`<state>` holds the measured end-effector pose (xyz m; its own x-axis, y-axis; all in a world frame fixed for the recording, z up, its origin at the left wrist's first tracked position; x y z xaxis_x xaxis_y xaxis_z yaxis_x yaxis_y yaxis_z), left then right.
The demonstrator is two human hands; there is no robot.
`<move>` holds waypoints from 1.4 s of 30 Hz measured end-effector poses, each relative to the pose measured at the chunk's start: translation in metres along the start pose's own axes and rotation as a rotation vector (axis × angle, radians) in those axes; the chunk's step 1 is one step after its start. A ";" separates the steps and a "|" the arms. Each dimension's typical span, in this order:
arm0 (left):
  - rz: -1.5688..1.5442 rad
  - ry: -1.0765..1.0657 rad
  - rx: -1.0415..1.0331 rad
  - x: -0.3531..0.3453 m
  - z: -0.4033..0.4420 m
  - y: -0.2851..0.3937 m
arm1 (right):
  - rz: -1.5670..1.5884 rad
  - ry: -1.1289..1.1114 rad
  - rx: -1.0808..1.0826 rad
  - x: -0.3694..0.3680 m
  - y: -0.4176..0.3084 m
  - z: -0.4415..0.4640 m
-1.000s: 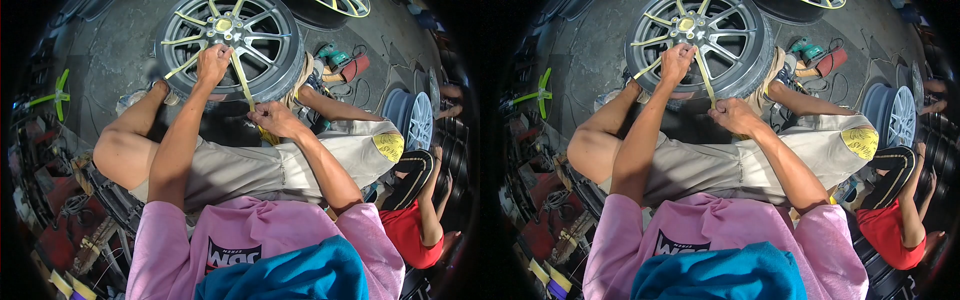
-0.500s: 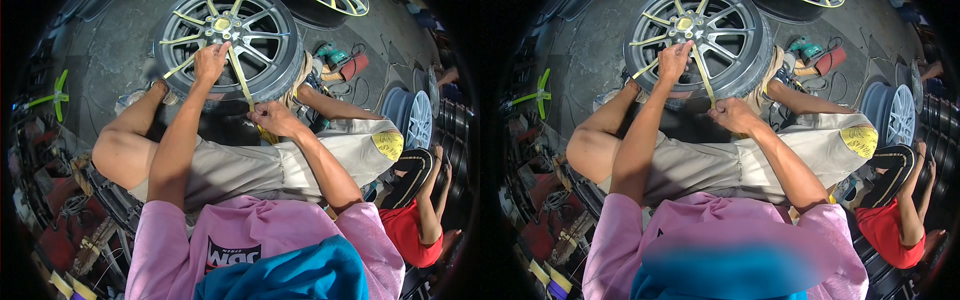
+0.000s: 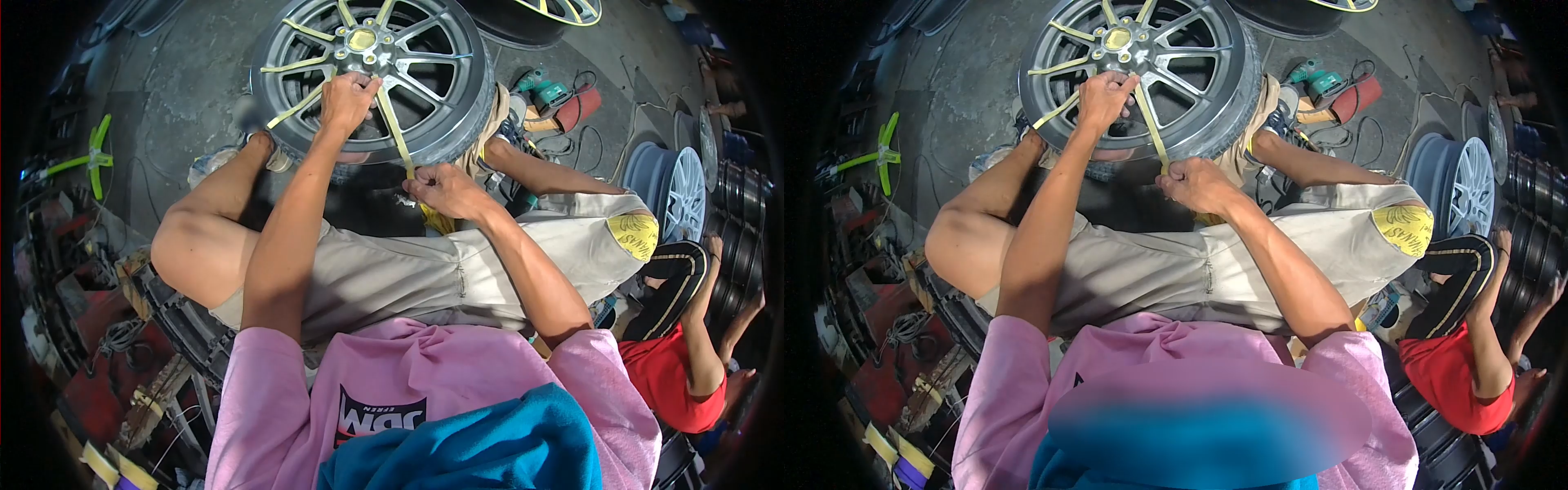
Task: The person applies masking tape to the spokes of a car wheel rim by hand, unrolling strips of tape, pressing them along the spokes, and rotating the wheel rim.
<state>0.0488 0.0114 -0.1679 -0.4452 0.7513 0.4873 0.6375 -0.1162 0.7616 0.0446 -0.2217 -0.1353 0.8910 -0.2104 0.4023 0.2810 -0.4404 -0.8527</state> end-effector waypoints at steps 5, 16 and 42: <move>-0.052 -0.014 0.035 -0.003 0.005 -0.005 | 0.118 -0.025 -0.054 -0.002 0.000 0.002; -0.071 -0.001 -0.022 -0.004 0.001 0.000 | 0.222 -0.039 -0.074 -0.002 0.000 0.003; 0.283 -0.035 -0.018 0.013 0.002 0.010 | 0.218 0.013 -0.092 -0.003 0.003 0.003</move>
<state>0.0513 0.0215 -0.1548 -0.2293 0.7092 0.6667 0.7219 -0.3356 0.6052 0.0436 -0.2195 -0.1403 0.9222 -0.3203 0.2166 0.0479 -0.4612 -0.8860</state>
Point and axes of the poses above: each hand's wrist, its own z-axis towards the middle knuckle, its own x-axis out of the back of the hand, y = z × x, the point moved 4 cm from there along z, towards the middle knuckle, and after that the axes turned 14 degrees about x, right-handed, at the moved point
